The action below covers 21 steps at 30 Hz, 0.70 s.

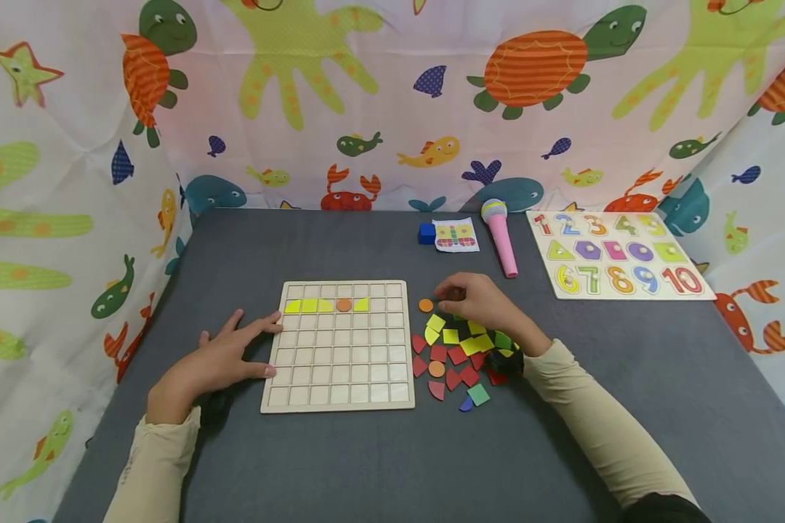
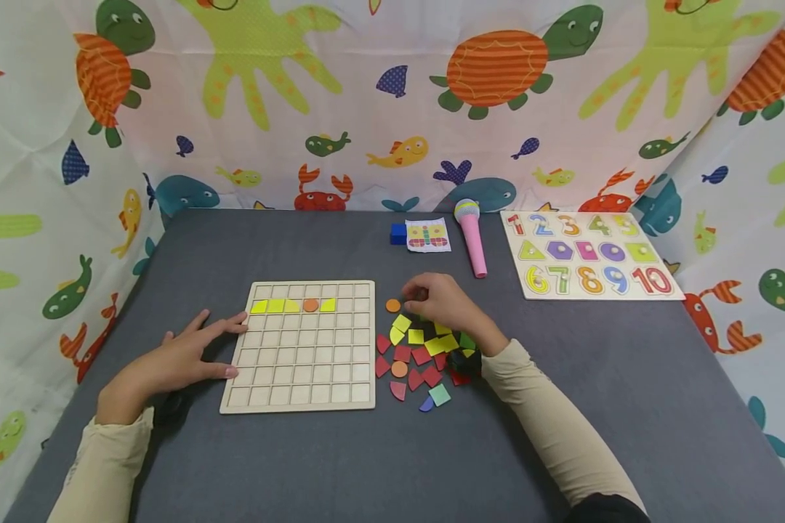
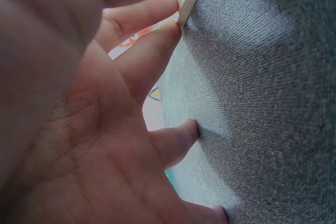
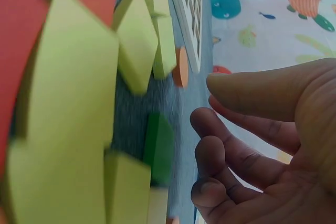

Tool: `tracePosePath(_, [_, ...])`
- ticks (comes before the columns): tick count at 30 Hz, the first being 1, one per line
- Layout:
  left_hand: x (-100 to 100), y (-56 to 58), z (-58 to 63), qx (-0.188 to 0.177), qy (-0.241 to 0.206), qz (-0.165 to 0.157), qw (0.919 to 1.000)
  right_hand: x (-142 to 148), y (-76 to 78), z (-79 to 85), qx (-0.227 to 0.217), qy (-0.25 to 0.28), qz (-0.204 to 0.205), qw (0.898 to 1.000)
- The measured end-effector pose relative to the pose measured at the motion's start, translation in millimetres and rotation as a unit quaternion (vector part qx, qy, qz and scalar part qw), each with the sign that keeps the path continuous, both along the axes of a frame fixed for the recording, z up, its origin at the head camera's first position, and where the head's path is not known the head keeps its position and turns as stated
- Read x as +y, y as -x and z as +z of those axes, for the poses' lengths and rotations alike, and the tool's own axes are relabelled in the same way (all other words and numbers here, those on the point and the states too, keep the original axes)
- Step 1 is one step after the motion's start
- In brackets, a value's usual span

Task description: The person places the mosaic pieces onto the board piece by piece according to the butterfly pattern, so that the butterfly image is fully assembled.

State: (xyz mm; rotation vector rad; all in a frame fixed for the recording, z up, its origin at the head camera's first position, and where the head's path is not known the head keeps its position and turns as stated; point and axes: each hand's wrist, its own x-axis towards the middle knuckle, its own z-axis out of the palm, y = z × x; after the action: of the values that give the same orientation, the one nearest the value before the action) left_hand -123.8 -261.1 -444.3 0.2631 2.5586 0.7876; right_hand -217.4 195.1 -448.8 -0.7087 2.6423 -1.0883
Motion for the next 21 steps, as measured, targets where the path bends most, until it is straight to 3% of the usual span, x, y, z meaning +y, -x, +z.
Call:
tracePosePath(8, [-1.6,-0.9,-0.2,0.002,0.003,-0.002,1.0000,-18.0,4.4,-2.7,0.010,-0.026,0.032,0.999])
tracePosePath(21, [-1.8,-0.5,1.1,-0.002,-0.002,0.004,1.0000,-28.7,10.8,-6.0,-0.005,-0.039,0.032,0.999])
